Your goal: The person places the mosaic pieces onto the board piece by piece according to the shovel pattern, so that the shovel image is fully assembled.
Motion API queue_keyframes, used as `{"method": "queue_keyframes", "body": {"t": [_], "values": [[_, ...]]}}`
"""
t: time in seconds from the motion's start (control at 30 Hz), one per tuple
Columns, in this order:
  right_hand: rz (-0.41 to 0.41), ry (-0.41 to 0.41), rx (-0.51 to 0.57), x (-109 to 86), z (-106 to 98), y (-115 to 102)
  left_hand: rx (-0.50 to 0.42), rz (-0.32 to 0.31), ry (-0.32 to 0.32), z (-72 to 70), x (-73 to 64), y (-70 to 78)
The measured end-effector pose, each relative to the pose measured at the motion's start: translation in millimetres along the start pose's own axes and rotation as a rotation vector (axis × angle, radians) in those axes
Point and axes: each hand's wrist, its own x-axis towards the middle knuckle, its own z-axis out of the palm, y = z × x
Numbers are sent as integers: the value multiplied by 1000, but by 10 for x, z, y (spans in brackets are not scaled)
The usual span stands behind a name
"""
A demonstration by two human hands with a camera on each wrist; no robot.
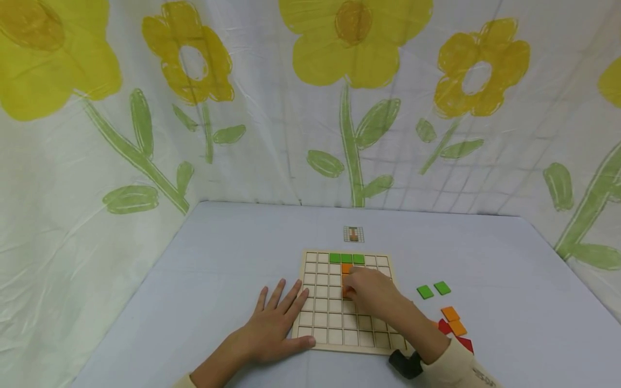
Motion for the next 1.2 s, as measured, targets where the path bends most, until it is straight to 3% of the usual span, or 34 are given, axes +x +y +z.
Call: {"method": "queue_keyframes", "body": {"t": [0.2, 0.43, 0.67, 0.97, 1.2], "values": [[47, -11, -12, -111, -33, 49, -6, 11, 8, 2, 0, -3], [78, -18, 33, -377, -130, 224, 1, -3, -18, -25, 3, 18], [205, -14, 65, -625, -319, 469, -5, -1, -18, -20, 7, 17], [270, -156, 83, -702, -399, 612, -13, -2, -20, -29, 7, 18], [276, -183, 83, -717, -395, 620, -6, -8, -24, -35, -1, 19]]}}
